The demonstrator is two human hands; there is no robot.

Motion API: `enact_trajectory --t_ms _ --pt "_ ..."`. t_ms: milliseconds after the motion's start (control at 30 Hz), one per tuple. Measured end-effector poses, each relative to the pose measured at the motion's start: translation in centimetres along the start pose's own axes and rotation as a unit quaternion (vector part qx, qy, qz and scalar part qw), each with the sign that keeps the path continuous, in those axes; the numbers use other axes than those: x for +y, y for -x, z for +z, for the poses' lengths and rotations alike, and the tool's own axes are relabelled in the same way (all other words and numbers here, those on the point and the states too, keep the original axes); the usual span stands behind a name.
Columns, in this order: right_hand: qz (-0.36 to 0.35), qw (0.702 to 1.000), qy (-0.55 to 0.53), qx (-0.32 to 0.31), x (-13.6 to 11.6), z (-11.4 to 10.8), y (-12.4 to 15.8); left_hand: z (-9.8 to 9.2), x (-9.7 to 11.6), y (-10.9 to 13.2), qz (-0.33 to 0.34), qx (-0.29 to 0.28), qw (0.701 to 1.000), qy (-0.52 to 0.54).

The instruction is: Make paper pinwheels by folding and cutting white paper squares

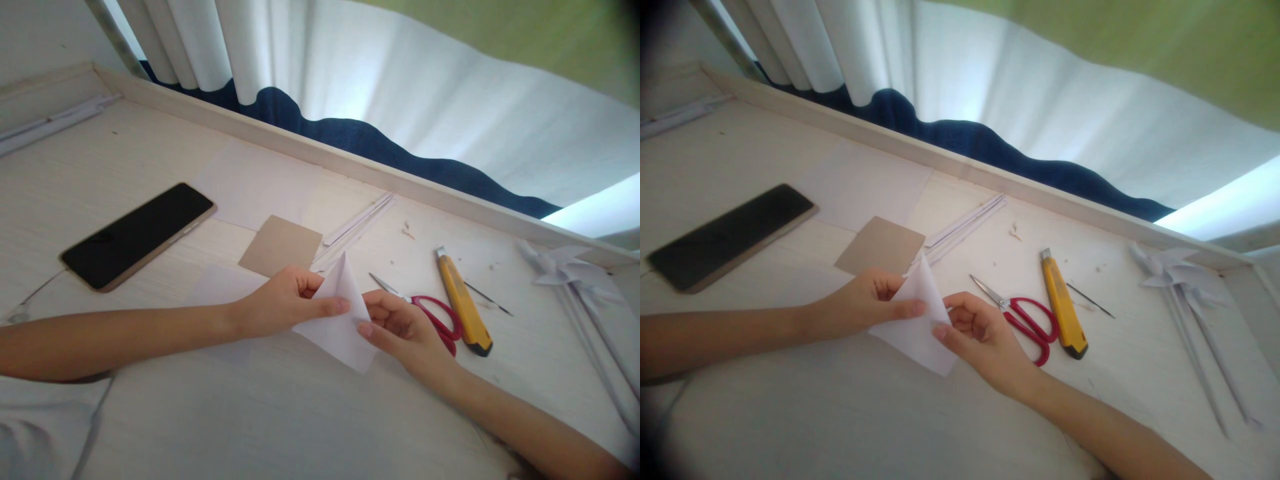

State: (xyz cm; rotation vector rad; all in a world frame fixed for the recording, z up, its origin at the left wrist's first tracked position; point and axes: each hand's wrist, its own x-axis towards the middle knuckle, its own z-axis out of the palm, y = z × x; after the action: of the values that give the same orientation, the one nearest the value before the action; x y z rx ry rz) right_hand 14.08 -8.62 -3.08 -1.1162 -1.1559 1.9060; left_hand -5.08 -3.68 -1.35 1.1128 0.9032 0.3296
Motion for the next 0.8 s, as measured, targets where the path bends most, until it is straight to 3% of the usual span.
enact_trajectory --t_ms 200,400,667,800 --pt "0.001 1.0 0.01 0.021 0.0 -0.1 -0.1 -0.1 -0.2 -0.1 -0.007 -0.031 0.999 -0.019" --pt "-0.014 0.996 0.064 0.053 0.0 -0.2 -0.2 0.0 -0.8 -0.1 0.002 -0.098 0.995 -0.016" --pt "-0.029 0.993 0.092 0.06 0.3 -0.5 -0.3 0.2 -1.1 -0.4 0.052 0.008 0.998 0.017" --pt "0.0 0.994 0.107 0.034 0.0 -0.3 -0.2 0.0 -1.1 -0.5 0.05 -0.005 0.998 0.039"
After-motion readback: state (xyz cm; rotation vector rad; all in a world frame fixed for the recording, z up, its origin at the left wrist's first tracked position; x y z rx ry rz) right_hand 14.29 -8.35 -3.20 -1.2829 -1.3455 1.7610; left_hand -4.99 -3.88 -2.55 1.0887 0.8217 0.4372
